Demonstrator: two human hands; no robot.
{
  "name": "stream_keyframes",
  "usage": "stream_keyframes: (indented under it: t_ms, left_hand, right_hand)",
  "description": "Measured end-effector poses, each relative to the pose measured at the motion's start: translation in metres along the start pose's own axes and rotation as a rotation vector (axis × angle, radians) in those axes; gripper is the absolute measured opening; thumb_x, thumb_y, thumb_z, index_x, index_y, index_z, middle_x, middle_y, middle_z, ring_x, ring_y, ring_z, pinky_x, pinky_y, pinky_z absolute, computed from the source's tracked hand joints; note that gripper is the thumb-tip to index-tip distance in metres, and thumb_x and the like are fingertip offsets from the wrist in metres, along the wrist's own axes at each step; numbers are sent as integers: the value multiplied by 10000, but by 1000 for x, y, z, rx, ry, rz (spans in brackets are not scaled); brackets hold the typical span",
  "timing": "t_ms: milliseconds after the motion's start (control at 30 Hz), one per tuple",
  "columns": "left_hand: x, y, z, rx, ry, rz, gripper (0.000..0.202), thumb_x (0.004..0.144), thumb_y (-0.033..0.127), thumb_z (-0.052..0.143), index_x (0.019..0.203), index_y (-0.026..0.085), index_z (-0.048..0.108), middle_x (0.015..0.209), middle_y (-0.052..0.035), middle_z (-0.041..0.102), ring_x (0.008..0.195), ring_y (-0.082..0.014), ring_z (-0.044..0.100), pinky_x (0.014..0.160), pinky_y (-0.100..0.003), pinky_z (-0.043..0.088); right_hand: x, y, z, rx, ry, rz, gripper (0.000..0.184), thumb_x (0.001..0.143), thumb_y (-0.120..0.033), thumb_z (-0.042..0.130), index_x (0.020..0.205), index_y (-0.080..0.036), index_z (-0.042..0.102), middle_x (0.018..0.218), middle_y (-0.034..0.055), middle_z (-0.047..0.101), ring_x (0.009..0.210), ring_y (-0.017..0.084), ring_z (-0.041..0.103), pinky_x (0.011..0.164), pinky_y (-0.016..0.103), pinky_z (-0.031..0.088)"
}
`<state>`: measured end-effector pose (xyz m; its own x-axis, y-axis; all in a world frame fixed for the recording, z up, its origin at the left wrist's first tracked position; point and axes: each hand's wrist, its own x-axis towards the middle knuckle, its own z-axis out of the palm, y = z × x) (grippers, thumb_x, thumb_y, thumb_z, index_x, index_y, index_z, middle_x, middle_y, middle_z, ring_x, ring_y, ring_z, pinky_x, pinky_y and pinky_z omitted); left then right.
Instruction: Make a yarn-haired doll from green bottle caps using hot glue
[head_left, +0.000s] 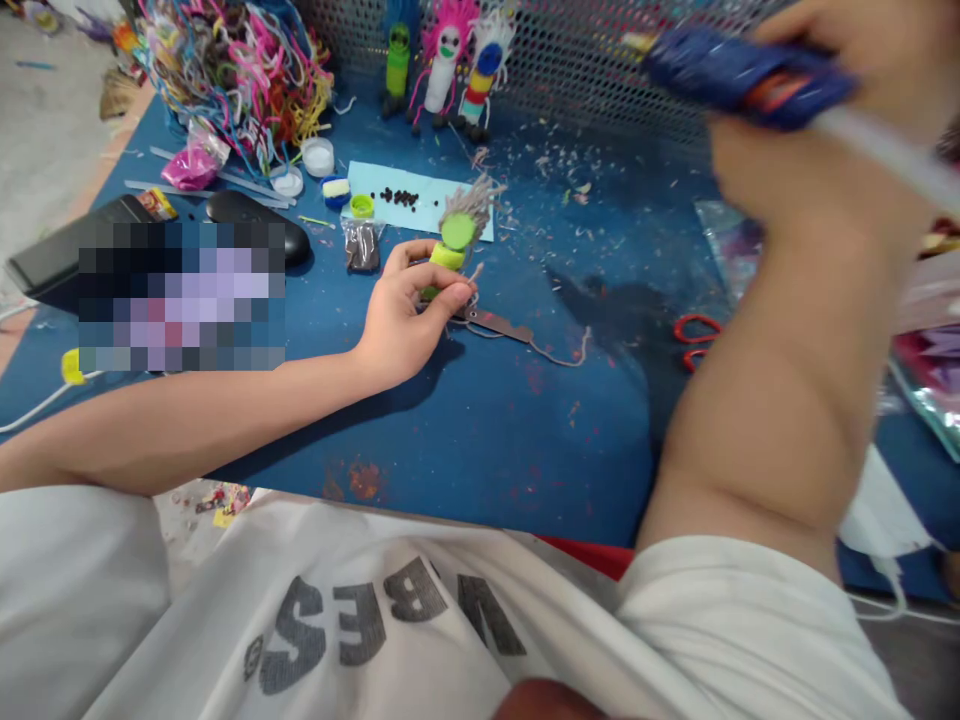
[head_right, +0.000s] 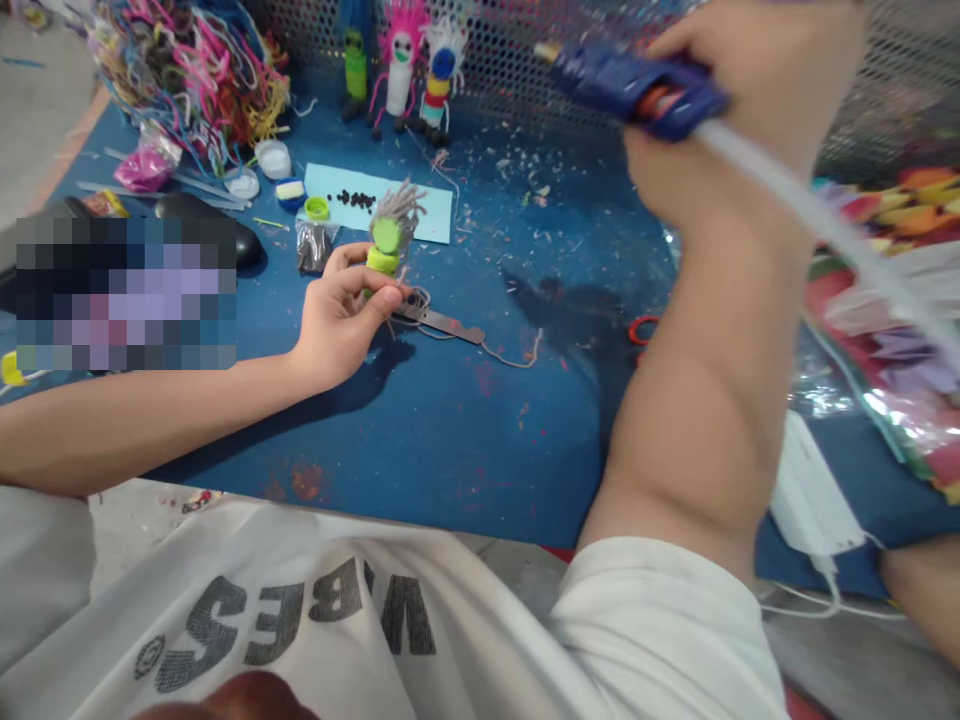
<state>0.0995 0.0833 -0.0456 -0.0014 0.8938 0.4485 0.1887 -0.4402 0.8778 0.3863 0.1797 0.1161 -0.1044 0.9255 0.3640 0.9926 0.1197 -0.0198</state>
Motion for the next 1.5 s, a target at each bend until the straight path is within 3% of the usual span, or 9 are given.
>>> stream_keyframes:
  t_ms: [100,367,567,733,833,933,1033,1200,1500]
  left_hand:
    - [0,1,-3,-12,-2,9,354,1054,572,774,976,234,841,1319,-122,703,1373,-303,664,1212,-507,590]
    - [-1,5,-8,-43,22,16,515,1030,728,731,943,233,845,1264,-132,701,1344,-291,668,1209,-488,571]
    - [-3,8,-17,-26,51,-28,530,1010,740,747,933,225,849,1223,-134,717,1304,-294,677,1185,-493,559]
    - [-14,27,-40,-30,11,-59,525,996,724,777,913,213,863,1168,-136,750,1278,-299,692,1134,-473,563]
    - [-29,40,-55,-52,-49,-75,494,999,688,802,902,207,863,1189,-132,752,1255,-276,702,1109,-428,563]
    - [-45,47,-67,-86,-101,-100,428,1010,617,828,891,208,855,1209,-121,735,1191,-241,717,1066,-389,570]
    - [-58,48,-76,-114,-146,-90,333,1021,524,850,892,217,847,1219,-102,725,1184,-221,720,1072,-376,581]
    - [-60,47,-84,-96,-227,-23,218,1041,428,845,950,230,849,1299,-98,714,1228,-214,727,1115,-393,582]
    - [-57,59,-85,-54,-339,-1,71,1019,298,875,1005,230,864,1329,-94,702,1220,-199,742,1111,-371,618]
  right_hand:
    - [9,8,20,-194,-69,-158,386,1095,-199,602,1426,-124,785,1323,233,801,1377,382,727,1186,549,485]
    - [19,26,77,-321,-288,-244,427,1101,-193,581,1489,-162,757,1382,185,773,1301,268,645,1022,445,385]
    - [15,31,41,-110,-244,-278,550,1053,-119,580,1594,-97,678,1613,216,617,1515,278,525,1206,397,423]
    - [-26,-22,-11,349,19,-549,370,1106,-366,667,1455,-277,752,1422,92,773,1282,241,697,1068,408,535]
    - [-74,-76,-8,330,211,-895,366,1134,-431,635,1331,-176,808,951,56,803,761,156,648,757,349,453]
    - [-121,-115,13,264,261,-1053,354,1147,-247,595,1451,-195,769,729,-15,686,600,123,463,646,322,276]
    - [-150,-132,32,311,365,-1047,375,1105,-98,561,1406,-177,770,669,-32,609,589,116,421,631,312,260]
    - [-163,-133,42,352,449,-997,281,1119,-134,542,1308,-110,750,670,-29,585,579,131,442,604,318,318]
    - [-173,-128,49,568,253,-903,180,1145,-184,594,1064,-145,750,748,-9,723,576,108,559,578,317,369]
